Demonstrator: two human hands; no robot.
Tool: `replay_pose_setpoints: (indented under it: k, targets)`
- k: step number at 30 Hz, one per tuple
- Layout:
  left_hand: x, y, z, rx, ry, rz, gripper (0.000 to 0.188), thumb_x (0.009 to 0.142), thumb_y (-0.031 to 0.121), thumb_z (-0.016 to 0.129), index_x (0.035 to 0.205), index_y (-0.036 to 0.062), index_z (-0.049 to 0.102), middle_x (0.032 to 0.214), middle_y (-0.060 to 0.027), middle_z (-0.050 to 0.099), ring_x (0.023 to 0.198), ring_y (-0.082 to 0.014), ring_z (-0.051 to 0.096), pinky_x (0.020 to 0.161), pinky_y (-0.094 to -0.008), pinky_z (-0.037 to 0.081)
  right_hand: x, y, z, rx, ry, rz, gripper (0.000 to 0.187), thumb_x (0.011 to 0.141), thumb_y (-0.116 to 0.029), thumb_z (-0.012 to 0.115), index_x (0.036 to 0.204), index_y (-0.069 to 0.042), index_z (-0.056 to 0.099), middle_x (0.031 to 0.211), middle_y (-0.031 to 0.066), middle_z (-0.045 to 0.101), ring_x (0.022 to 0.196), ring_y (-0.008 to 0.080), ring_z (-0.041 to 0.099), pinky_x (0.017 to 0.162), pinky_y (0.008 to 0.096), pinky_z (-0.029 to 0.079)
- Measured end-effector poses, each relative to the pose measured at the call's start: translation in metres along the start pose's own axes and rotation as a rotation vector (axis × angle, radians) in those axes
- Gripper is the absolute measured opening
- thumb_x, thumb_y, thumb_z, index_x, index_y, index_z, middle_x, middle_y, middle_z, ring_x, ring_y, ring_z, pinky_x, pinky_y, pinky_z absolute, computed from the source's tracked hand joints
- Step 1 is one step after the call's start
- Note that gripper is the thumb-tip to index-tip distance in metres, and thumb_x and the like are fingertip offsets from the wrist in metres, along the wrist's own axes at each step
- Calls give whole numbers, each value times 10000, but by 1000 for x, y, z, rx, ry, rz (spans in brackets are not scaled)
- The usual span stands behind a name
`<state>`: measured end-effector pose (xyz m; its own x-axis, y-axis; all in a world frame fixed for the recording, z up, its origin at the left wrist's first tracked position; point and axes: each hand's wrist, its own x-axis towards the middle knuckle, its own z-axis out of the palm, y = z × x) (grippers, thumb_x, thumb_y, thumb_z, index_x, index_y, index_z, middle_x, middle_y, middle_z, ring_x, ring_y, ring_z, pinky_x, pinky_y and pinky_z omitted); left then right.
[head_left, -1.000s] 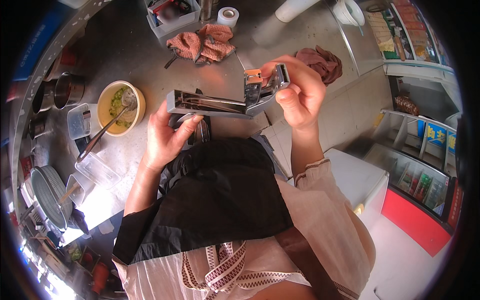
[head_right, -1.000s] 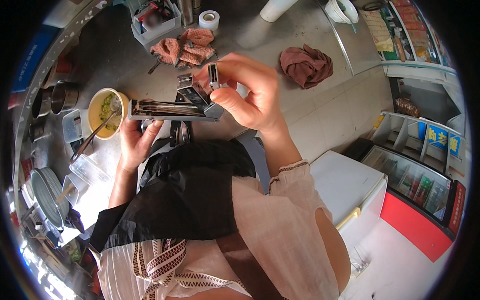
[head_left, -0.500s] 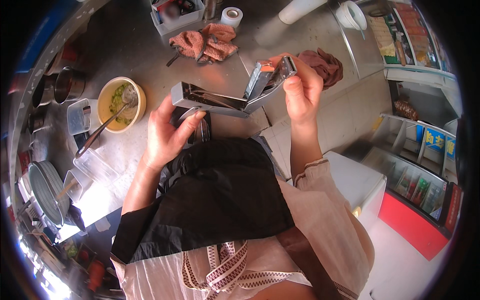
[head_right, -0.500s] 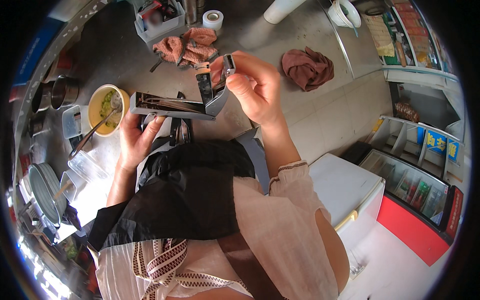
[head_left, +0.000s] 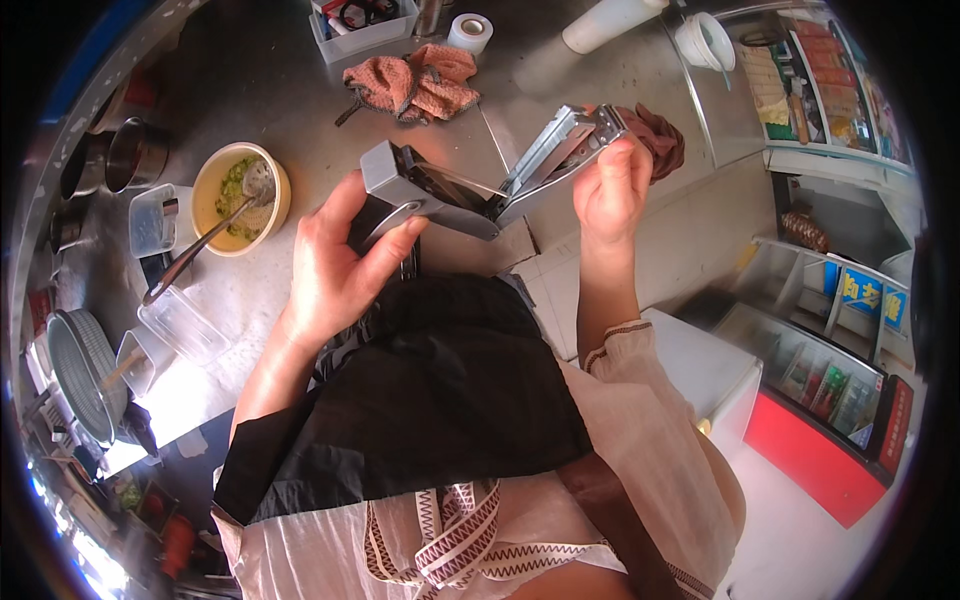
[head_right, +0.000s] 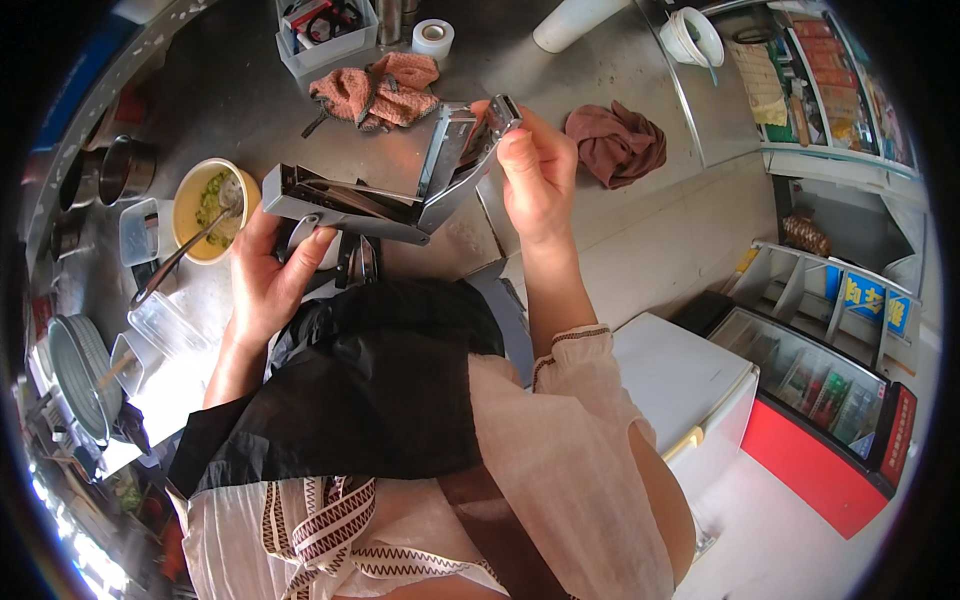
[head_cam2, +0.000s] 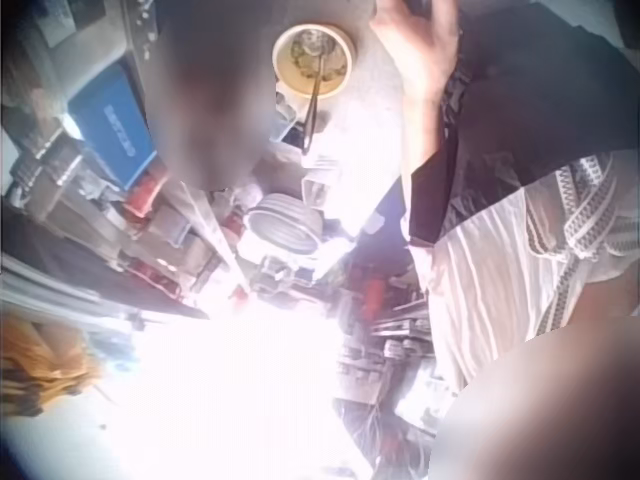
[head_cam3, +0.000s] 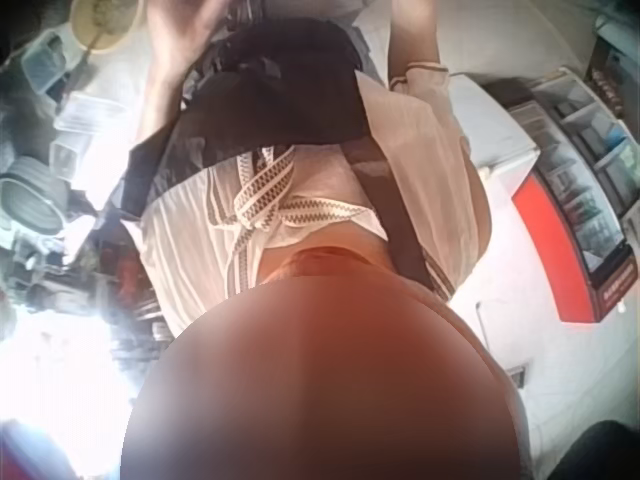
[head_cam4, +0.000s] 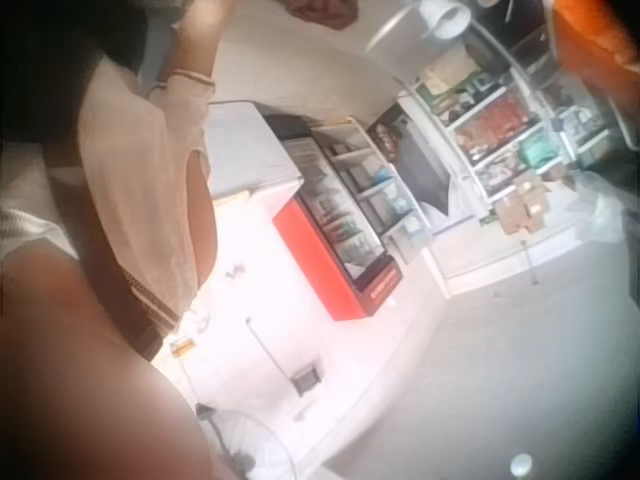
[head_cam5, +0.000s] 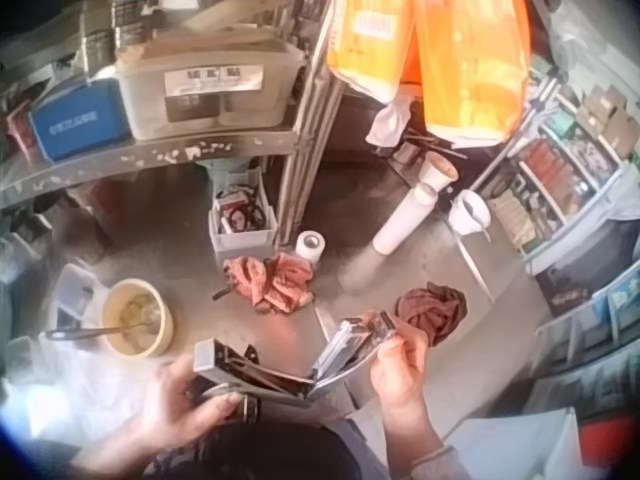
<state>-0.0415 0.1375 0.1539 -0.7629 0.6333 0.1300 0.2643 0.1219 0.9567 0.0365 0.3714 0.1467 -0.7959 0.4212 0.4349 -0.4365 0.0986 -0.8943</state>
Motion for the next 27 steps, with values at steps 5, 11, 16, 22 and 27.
replay_pose_setpoints:
  k: [5, 11, 16, 22, 27]
  targets:
    - [0, 4, 1, -9, 9, 4, 283, 781, 152, 688, 988, 5, 561, 702, -78, 610, 619, -110, 567, 598, -261, 460, 1, -1, 5, 40, 54, 24, 486, 899, -360, 530, 1058, 98, 565, 648, -68, 401, 626, 30, 322, 651, 186, 283]
    - [1, 4, 1, -8, 1, -8, 295, 782, 151, 686, 1007, 7, 562, 696, -78, 605, 617, -113, 567, 598, -260, 460, -1, 3, 1, 46, 35, 39, 493, 901, -360, 527, 1058, 106, 562, 628, -71, 355, 609, 31, 317, 655, 184, 286]
    - [1, 4, 2, -11, 6, -36, 286, 784, 150, 683, 1001, 7, 566, 695, -73, 612, 625, -109, 571, 605, -257, 463, 0, 1, 7, 4, -20, 38, 428, 918, -331, 500, 1038, 71, 585, 655, -37, 465, 594, 43, 401, 593, 197, 342]
    - [9, -8, -2, 31, 26, -76, 281, 779, 147, 687, 982, -5, 567, 728, -86, 638, 669, -103, 594, 629, -254, 472, 6, 11, 22, -137, -109, 127, 260, 920, -193, 482, 964, 27, 613, 737, 10, 597, 582, 48, 457, 528, 198, 374]
    - [15, -8, -4, 157, -10, -102, 293, 787, 147, 677, 1004, -12, 562, 745, -93, 639, 678, -101, 590, 626, -257, 467, 10, 22, 42, -272, -177, 109, 170, 878, -138, 545, 908, 5, 629, 687, 50, 602, 578, 92, 492, 524, 246, 392]
